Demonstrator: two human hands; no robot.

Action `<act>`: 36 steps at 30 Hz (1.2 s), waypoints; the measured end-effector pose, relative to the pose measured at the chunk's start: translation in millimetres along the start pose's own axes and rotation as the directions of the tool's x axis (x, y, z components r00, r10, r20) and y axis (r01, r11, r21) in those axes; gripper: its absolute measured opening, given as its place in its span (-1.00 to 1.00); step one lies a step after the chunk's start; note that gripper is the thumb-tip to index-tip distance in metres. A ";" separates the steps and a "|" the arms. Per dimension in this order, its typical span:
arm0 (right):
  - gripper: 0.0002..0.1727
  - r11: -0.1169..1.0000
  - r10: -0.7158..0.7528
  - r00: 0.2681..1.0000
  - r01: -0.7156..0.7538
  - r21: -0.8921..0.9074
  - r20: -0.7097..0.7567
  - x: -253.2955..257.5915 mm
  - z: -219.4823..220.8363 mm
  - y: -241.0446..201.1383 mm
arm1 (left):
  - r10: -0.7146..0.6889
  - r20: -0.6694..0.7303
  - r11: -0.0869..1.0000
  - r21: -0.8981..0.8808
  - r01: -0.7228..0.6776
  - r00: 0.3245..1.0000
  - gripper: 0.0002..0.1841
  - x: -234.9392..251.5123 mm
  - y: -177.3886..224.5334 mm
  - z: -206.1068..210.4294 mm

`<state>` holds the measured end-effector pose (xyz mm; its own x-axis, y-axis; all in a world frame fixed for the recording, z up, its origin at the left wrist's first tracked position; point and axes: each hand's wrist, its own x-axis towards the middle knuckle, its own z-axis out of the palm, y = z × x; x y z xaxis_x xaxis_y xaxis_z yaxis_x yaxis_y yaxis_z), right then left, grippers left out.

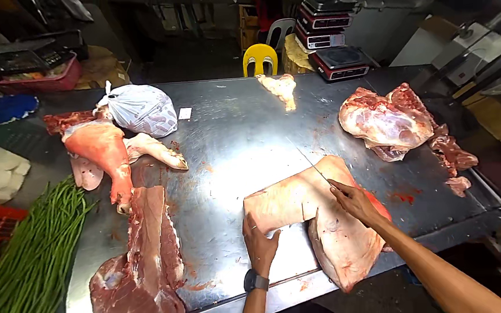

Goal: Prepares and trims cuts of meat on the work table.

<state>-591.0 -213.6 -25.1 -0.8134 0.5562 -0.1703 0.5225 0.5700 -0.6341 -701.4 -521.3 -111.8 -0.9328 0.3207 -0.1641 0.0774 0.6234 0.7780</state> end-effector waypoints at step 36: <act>-0.51 0.883 0.297 0.951 -0.240 -0.403 0.085 -64.5 -1.5 -44.2 | 0.246 0.151 0.843 0.453 -0.288 0.957 -0.01 -4.3 -17.2 0.1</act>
<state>-561.3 -273.8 15.0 -0.6397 0.6474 -0.4143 0.7600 0.6134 -0.2149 -698.6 -533.4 -124.5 -0.8209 0.5682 -0.0569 0.4940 0.7566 0.4285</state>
